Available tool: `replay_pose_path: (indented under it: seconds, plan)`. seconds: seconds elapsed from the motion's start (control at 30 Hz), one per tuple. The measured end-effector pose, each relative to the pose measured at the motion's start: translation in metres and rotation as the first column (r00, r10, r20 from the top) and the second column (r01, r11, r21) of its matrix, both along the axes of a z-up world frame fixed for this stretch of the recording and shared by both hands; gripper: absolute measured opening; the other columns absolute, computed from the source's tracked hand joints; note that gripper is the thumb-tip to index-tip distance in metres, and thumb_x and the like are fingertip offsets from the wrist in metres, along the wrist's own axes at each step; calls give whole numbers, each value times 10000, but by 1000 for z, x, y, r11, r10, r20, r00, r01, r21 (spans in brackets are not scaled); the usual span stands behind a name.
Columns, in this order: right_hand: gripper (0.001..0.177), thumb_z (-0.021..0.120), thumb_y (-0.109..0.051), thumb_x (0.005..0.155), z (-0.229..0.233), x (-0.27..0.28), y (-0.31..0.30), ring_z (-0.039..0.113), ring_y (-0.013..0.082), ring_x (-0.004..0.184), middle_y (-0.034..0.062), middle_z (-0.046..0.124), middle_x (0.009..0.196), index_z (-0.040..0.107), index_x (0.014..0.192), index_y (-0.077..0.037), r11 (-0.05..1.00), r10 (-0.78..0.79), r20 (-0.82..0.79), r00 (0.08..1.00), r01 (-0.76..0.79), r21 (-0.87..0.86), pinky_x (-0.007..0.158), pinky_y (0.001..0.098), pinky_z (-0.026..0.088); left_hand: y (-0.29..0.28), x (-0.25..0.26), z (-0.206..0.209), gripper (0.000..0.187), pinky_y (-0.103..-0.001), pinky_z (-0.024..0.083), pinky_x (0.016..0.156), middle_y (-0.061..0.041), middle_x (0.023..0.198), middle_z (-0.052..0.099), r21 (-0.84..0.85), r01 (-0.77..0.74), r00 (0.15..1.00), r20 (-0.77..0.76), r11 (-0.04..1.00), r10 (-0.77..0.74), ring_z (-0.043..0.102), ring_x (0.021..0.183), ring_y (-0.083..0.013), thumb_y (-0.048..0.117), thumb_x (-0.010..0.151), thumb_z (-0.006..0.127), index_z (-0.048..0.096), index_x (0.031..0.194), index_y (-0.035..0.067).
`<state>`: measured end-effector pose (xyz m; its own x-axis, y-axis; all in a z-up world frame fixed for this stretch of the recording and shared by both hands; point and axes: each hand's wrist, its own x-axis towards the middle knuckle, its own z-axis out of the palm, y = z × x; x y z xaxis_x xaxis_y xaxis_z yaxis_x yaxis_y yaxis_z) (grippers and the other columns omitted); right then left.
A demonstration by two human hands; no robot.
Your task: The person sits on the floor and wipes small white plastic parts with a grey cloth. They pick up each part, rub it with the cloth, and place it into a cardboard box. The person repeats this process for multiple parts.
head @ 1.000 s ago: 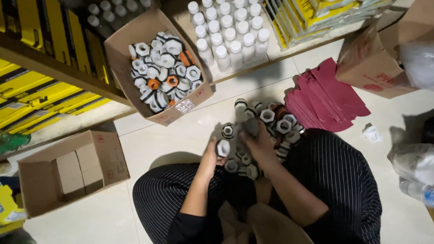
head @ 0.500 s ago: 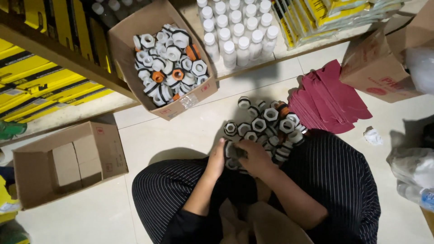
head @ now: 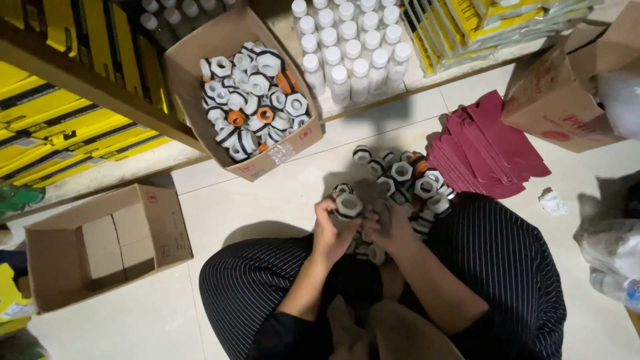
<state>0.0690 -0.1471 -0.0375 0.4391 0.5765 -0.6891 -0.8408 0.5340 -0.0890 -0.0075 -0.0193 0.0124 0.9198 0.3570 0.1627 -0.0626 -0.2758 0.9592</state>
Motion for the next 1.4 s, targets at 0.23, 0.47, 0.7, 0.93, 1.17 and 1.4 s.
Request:
replay_pose_path:
  seconds: [0.23, 0.47, 0.7, 0.93, 1.17, 1.4]
  plan:
    - [685, 515, -361, 830, 112, -11, 26, 326, 358, 1197, 241, 324, 1287, 232, 1318, 27, 636, 627, 446, 639, -90, -766, 969, 493, 292, -7, 12, 64, 378, -374, 249, 977, -172, 1295, 283, -522, -190, 979, -166, 832, 120, 287, 1143, -239, 380, 908, 306, 319, 1198, 138]
    - [376, 562, -50, 755, 68, -22, 12, 553, 394, 880, 214, 438, 1192, 475, 1121, -57, 422, 899, 436, -47, 363, -831, 592, 444, 520, -12, 16, 92, 603, -406, 49, 1069, -164, 1420, 55, -715, -366, 902, -431, 596, 37, 55, 1311, -281, 387, 918, 318, 114, 1367, 40]
    - [425, 520, -31, 723, 74, -8, 4, 562, 377, 879, 131, 466, 1156, 520, 1124, -175, 421, 907, 378, -185, 393, -818, 626, 467, 526, -3, 7, 22, 364, -359, 246, 1008, -79, 1159, 459, -624, -259, 943, -328, 737, 54, 369, 1110, -165, 279, 951, 289, 471, 1184, 67]
    - [500, 596, -88, 696, 65, -16, 2, 558, 352, 932, 163, 499, 1142, 430, 1166, -126, 380, 919, 394, 37, 196, -904, 657, 461, 517, 3, 6, 39, 344, -463, 212, 1008, -216, 1294, 276, -438, -44, 960, -267, 898, -83, 234, 1242, -360, 171, 914, 260, 292, 1254, 133]
    - [288, 616, -214, 763, 74, -27, 15, 546, 233, 831, 129, 554, 917, 519, 980, -53, 495, 797, 426, 429, -58, -867, 678, 383, 484, 5, 1, -1, 382, -468, 266, 986, -219, 1234, 435, -577, 5, 985, -136, 817, -102, 334, 1203, -349, 240, 900, 367, 464, 1205, 31]
    - [180, 512, -233, 751, 68, -39, 20, 328, 107, 517, -38, 256, 653, 401, 713, -97, 905, -58, -495, 867, 255, 340, 386, 199, 315, -1, -2, 36, 487, -452, 196, 1019, -196, 1276, 384, -460, 51, 995, -48, 886, -82, 286, 1223, -300, 363, 933, 240, 365, 1264, 29]
